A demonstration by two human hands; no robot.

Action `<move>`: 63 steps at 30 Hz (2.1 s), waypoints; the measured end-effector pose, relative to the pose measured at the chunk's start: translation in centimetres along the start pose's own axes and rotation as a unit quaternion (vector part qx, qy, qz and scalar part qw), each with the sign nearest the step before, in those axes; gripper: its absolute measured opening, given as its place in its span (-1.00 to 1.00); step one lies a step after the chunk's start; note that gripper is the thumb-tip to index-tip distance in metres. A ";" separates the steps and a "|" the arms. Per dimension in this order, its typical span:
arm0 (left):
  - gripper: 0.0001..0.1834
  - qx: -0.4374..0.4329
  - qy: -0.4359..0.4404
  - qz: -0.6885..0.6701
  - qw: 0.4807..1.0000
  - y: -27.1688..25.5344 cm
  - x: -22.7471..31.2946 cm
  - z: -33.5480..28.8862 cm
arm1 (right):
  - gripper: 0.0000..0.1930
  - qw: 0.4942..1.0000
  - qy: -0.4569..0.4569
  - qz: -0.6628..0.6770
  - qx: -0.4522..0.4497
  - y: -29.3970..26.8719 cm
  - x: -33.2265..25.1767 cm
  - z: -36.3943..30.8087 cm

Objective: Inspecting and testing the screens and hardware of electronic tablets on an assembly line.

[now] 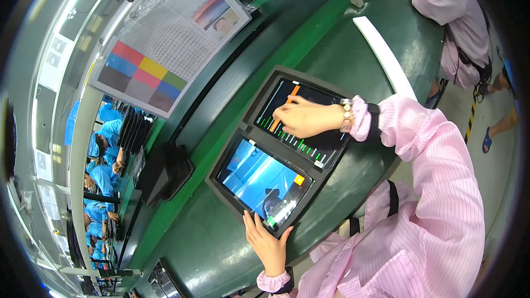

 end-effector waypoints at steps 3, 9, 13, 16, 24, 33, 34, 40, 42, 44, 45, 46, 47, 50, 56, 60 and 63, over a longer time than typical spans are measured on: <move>0.05 0.003 -0.014 0.020 1.000 -0.4 -0.6 0.0 | -0.60 0.993 0.054 0.007 0.106 -4.9 2.1 -2.7; 0.10 -0.020 -0.031 0.045 0.998 -0.6 -1.1 0.9 | -0.38 0.894 0.368 -0.213 0.142 -9.4 13.0 -17.6; 0.11 -0.030 -0.052 0.058 0.997 -0.7 -1.7 0.9 | -0.31 0.815 0.500 -0.285 0.075 -7.3 17.0 -25.8; 0.08 -0.033 -0.069 0.050 0.996 -0.7 -1.5 0.5 | -0.35 0.831 0.481 -0.235 0.153 -6.7 16.9 -27.7; -0.09 -0.009 -0.098 -0.001 0.995 -1.3 -1.0 -1.3 | -0.54 0.896 0.263 0.004 0.357 -9.0 3.8 -19.5; -0.27 0.003 -0.089 -0.025 0.996 -1.9 -0.1 -2.6 | -0.44 0.970 0.092 -0.006 0.227 -1.8 -10.2 -8.5; -0.27 0.003 -0.094 -0.021 0.995 -1.9 -0.1 -2.6 | -0.43 0.974 0.090 -0.022 0.207 -1.1 -10.8 -8.0; -0.38 -0.030 -0.067 0.028 0.997 -1.3 0.6 -1.9 | -0.41 0.979 0.082 -0.061 0.175 1.0 -11.4 -6.9; -0.40 -0.021 -0.065 0.029 0.997 -1.4 0.7 -1.7 | -0.41 0.979 0.077 -0.065 0.175 1.2 -11.5 -6.8; -0.41 -0.007 -0.058 0.041 0.997 -1.6 0.8 -1.5 | -0.42 0.980 0.077 -0.062 0.170 1.3 -11.4 -6.6; -0.41 -0.007 -0.058 0.039 0.998 -1.5 0.7 -1.4 | -0.42 0.980 0.077 -0.064 0.170 1.3 -11.5 -6.6; -0.41 -0.006 -0.056 0.045 0.997 -1.4 0.7 -1.4 | -0.42 0.980 0.076 -0.069 0.168 1.2 -11.6 -6.6; -0.41 -0.004 -0.055 0.051 0.997 -1.4 0.7 -1.4 | -0.42 0.980 0.075 -0.074 0.166 1.2 -11.7 -6.6; -0.40 -0.041 -0.058 0.068 0.995 -0.4 0.6 -1.3 | -0.42 0.980 0.071 -0.076 0.167 1.2 -11.7 -6.7; -0.42 -0.045 -0.066 0.062 0.995 0.1 0.9 -1.0 | -0.41 0.982 0.058 -0.071 0.164 1.6 -11.4 -6.9; -0.41 -0.052 -0.075 0.077 0.993 0.2 0.9 -0.9 | -0.40 0.984 0.065 -0.060 0.151 1.9 -11.1 -6.9; -0.35 -0.036 -0.087 0.071 0.993 -0.3 1.4 -0.8 | -0.40 0.985 0.063 -0.053 0.152 1.5 -10.9 -7.1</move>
Point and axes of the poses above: each hand's wrist, its own z-axis towards the middle knuckle, its own y-axis out of the palm, x = y × z, the point moved 10 cm from there along z, towards the middle knuckle, and after that the axes turned 2 degrees about z, right-handed, at the moved point
